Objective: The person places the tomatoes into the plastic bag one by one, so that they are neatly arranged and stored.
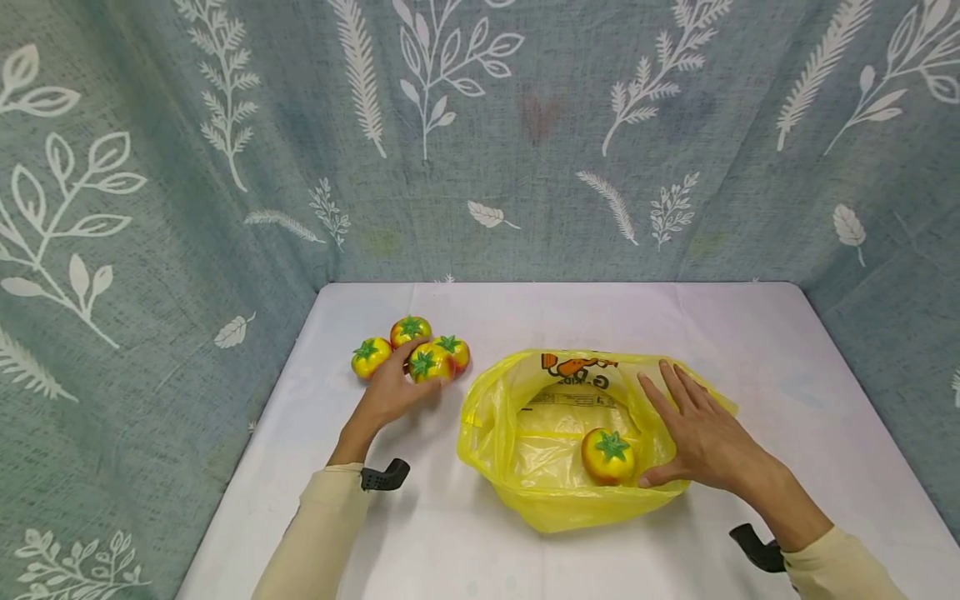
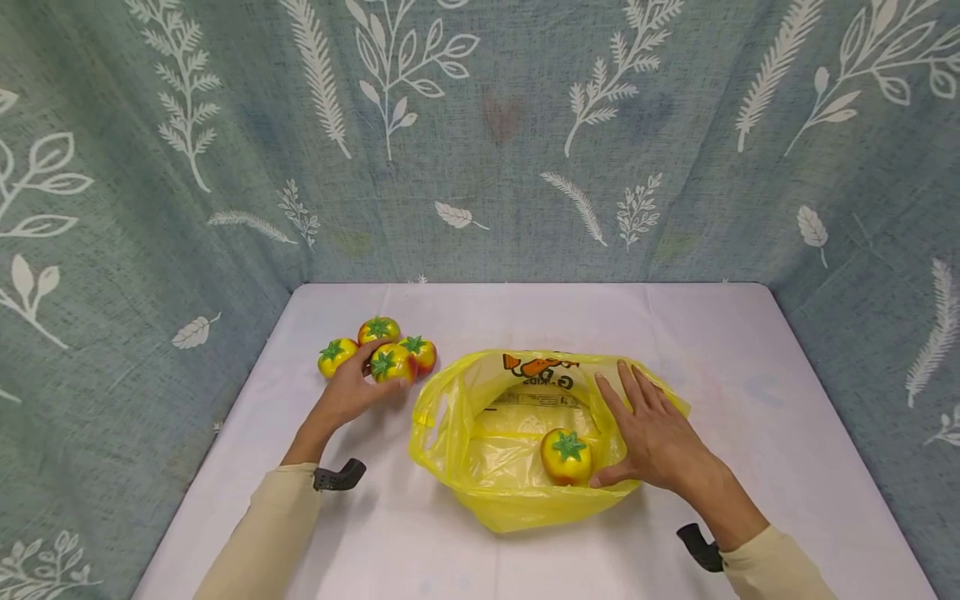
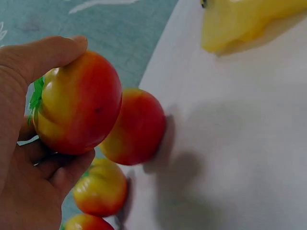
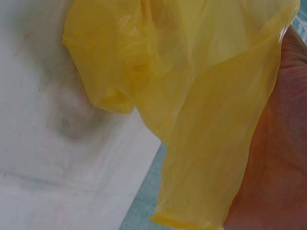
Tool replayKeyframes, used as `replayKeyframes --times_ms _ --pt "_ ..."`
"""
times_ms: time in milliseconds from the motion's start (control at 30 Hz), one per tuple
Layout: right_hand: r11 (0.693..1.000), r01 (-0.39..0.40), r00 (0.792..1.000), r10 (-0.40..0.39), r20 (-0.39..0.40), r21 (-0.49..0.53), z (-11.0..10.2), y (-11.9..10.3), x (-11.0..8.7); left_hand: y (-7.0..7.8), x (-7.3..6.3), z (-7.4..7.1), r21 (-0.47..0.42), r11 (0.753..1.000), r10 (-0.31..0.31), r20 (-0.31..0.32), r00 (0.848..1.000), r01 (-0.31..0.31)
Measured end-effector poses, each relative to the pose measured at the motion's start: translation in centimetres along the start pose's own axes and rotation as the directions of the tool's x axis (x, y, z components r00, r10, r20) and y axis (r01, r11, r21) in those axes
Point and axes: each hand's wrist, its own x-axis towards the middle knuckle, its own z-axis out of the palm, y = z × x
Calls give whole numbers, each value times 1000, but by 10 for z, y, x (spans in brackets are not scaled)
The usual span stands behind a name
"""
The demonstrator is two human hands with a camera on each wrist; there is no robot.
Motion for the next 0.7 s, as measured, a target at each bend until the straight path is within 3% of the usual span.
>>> replayKeyframes --times_ms 233,367,533,700 --pt "1000 1 1000 -1 0 -8 0 1 0 40 16 -13 -20 996 90 9 996 -90" --pt "1000 4 1000 -4 2 -7 -1 0 0 70 21 -16 -20 983 184 30 982 -184" --pt "1000 8 1000 -8 6 -4 -2 -1 0 109 27 -12 -65 945 325 95 941 -320" --pt "1000 10 1000 -10 11 2 -2 -1 1 148 31 -3 -114 894 447 152 882 -434"
